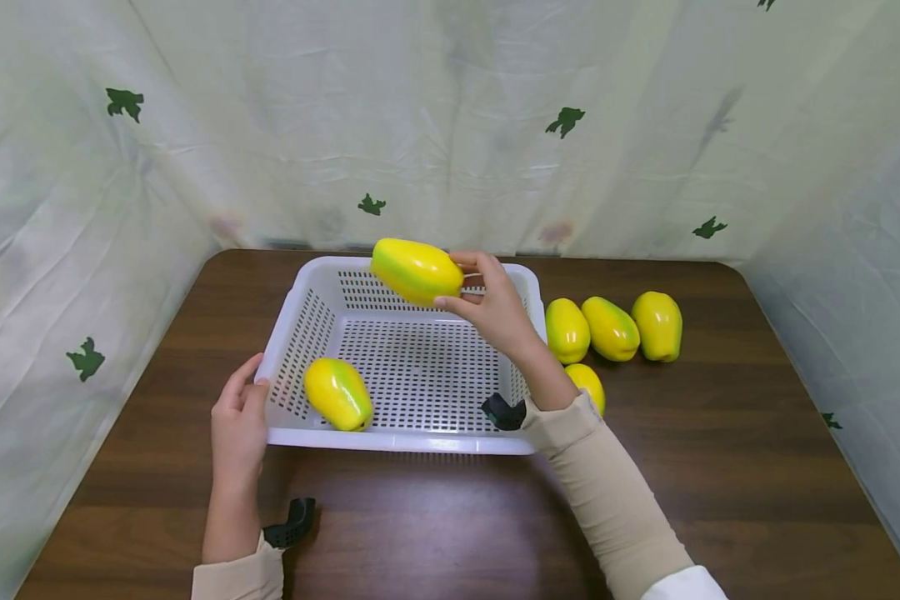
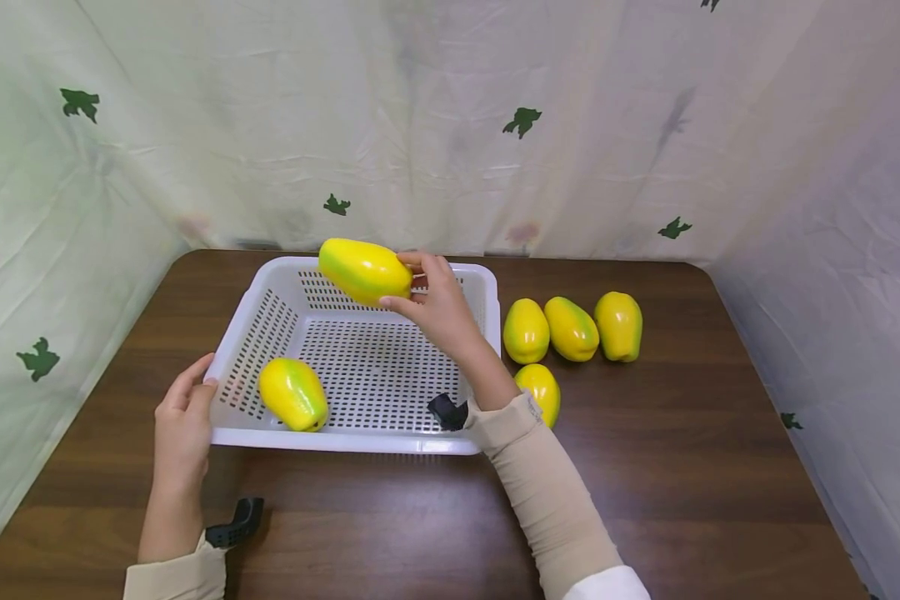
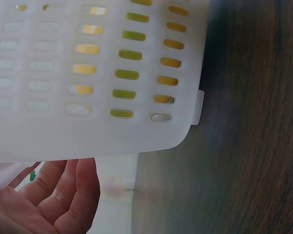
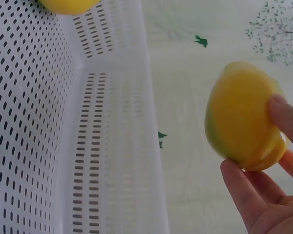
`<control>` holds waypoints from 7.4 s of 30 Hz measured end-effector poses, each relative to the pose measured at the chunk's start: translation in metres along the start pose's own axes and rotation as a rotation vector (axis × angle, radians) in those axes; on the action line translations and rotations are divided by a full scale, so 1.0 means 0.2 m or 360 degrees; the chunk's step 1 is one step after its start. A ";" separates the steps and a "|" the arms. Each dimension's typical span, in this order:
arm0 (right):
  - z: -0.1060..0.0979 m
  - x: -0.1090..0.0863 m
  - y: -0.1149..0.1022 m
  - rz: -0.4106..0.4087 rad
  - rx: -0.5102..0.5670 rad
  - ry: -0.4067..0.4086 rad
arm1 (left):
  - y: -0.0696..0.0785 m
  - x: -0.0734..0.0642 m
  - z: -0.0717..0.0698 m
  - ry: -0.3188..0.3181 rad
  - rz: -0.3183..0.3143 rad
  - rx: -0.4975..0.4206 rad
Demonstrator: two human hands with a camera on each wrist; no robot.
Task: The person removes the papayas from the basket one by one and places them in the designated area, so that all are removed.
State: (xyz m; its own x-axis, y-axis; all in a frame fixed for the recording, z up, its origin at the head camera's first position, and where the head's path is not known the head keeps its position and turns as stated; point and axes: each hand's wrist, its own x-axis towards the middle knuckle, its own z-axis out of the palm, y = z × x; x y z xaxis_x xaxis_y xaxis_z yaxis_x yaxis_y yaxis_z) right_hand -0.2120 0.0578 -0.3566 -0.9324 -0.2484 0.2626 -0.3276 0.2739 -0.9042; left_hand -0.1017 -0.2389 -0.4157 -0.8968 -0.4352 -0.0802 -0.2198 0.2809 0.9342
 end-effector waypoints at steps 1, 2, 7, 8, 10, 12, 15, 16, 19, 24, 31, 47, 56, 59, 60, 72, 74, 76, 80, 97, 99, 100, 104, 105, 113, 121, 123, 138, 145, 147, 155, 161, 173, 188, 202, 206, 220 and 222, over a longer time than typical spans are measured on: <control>-0.01 -0.01 0.00 0.0005 0.0008 0.0010 | 0.00 0.00 0.00 0.0000 -0.0002 0.0002; -0.02 -0.02 0.01 0.0013 0.0020 0.0020 | 0.00 0.00 0.00 0.0000 -0.0003 0.0007; -0.06 -0.08 -0.04 0.0005 0.0026 0.0071 | 0.00 0.00 -0.01 -0.0002 -0.0002 0.0021; -0.07 -0.10 -0.06 -0.0007 0.0021 0.0085 | 0.00 0.00 -0.01 -0.0003 0.0000 0.0019; -0.08 -0.12 -0.11 -0.0022 0.0009 0.0117 | 0.00 0.01 -0.01 -0.0002 0.0003 0.0009; -0.10 -0.14 -0.13 -0.0043 -0.0002 0.0152 | 0.00 0.01 -0.01 -0.0005 0.0006 0.0000; -0.12 -0.16 -0.15 -0.0043 -0.0021 0.0190 | 0.00 0.01 -0.01 -0.0009 0.0004 -0.0005; -0.13 -0.16 -0.15 -0.0044 -0.0023 0.0199 | -0.01 0.01 -0.01 -0.0010 0.0003 -0.0004; -0.17 -0.18 -0.16 -0.0060 -0.0021 0.0220 | -0.01 0.01 -0.01 -0.0012 0.0006 -0.0005; -0.24 -0.22 -0.17 -0.0099 -0.0057 0.0279 | -0.01 0.02 0.00 -0.0009 0.0014 -0.0005; -0.33 -0.32 -0.12 -0.0058 -0.0142 0.0405 | -0.01 0.02 -0.01 -0.0002 0.0008 0.0014; -0.47 -0.56 0.15 0.0110 -0.0238 0.0643 | -0.01 0.01 0.00 0.0024 0.0034 0.0040; -0.51 -0.68 0.24 0.0180 -0.0241 0.0765 | -0.01 0.01 0.00 0.0027 0.0023 0.0017; -0.52 -0.73 0.27 0.0243 -0.0277 0.0805 | -0.02 0.02 0.00 0.0027 0.0029 0.0023; -0.53 -0.75 0.28 0.0262 -0.0296 0.0820 | -0.02 0.02 0.00 0.0028 0.0032 0.0025; -0.58 -0.98 0.59 0.0308 -0.0498 0.0924 | -0.01 0.01 0.00 0.0023 0.0011 0.0010; -0.58 -1.01 0.60 0.0343 -0.0533 0.0943 | 0.00 0.01 0.00 0.0020 0.0005 0.0010; -0.57 -1.03 0.59 0.0389 -0.0559 0.0959 | 0.00 0.01 0.00 0.0017 -0.0007 0.0003; -0.56 -1.07 0.59 0.0439 -0.0603 0.0988 | 0.00 0.01 0.00 0.0023 -0.0025 -0.0009; -0.47 -1.08 0.45 0.0720 -0.0526 0.0965 | -0.01 0.01 0.00 0.0023 0.0009 -0.0021; -0.47 -1.08 0.45 0.0726 -0.0522 0.0943 | -0.01 0.01 0.00 0.0023 0.0016 -0.0018; -0.47 -1.08 0.45 0.0730 -0.0520 0.0936 | -0.01 0.01 0.00 0.0022 0.0019 -0.0017; -0.47 -1.07 0.45 0.0744 -0.0502 0.0930 | -0.01 0.01 0.00 0.0021 0.0022 -0.0011; -0.47 -1.07 0.45 0.0745 -0.0500 0.0929 | -0.01 0.01 0.00 0.0022 0.0025 -0.0009; -0.47 -1.08 0.44 0.0686 -0.0566 0.0937 | -0.01 0.01 0.00 0.0014 0.0019 -0.0010; -0.49 -1.06 0.43 0.0541 -0.0588 0.0999 | -0.01 0.01 0.00 0.0027 0.0017 -0.0005; -0.49 -1.06 0.42 0.0517 -0.0584 0.1025 | -0.01 0.01 0.00 0.0031 0.0016 -0.0001; -0.52 -0.94 0.25 0.0322 -0.0546 0.1050 | -0.01 0.01 0.00 0.0017 -0.0012 -0.0014; -0.53 -0.87 0.19 0.0174 -0.0491 0.1035 | -0.01 0.01 0.00 0.0019 -0.0007 -0.0014; -0.53 -0.85 0.17 0.0144 -0.0483 0.1023 | -0.01 0.01 0.00 0.0019 0.0002 -0.0014; -0.54 -0.76 0.08 -0.0045 -0.0500 0.0967 | -0.01 0.01 0.00 0.0024 0.0014 -0.0024; -0.51 -0.68 0.01 -0.0139 -0.0480 0.0899 | -0.01 0.01 0.00 0.0014 0.0009 -0.0028; -0.40 -0.49 -0.10 -0.0361 -0.0512 0.0702 | -0.01 0.01 0.00 -0.0006 -0.0014 -0.0035; -0.16 -0.26 -0.20 -0.0715 -0.0591 0.0313 | -0.01 0.01 0.00 -0.0005 -0.0012 -0.0020; 0.07 -0.09 -0.19 -0.0859 -0.0657 0.0024 | -0.01 0.01 0.00 0.0008 -0.0009 -0.0030; 0.13 -0.05 -0.17 -0.0851 -0.0682 -0.0103 | -0.01 0.01 0.00 0.0000 -0.0021 -0.0032; 0.32 0.05 -0.12 -0.0515 -0.0801 -0.0637 | 0.00 0.01 -0.01 -0.0008 -0.0038 -0.0034; 0.35 0.05 -0.11 -0.0489 -0.0779 -0.0709 | 0.00 0.02 -0.01 -0.0010 -0.0039 -0.0038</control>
State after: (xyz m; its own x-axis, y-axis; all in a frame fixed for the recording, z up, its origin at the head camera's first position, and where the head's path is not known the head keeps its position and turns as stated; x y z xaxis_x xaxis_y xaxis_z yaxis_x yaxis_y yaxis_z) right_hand -0.2042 -0.0161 -0.3576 -0.6708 -0.7069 0.2242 -0.6926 0.4892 -0.5301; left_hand -0.1041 -0.2415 -0.4158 -0.8935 -0.4365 -0.1052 -0.2325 0.2495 0.9401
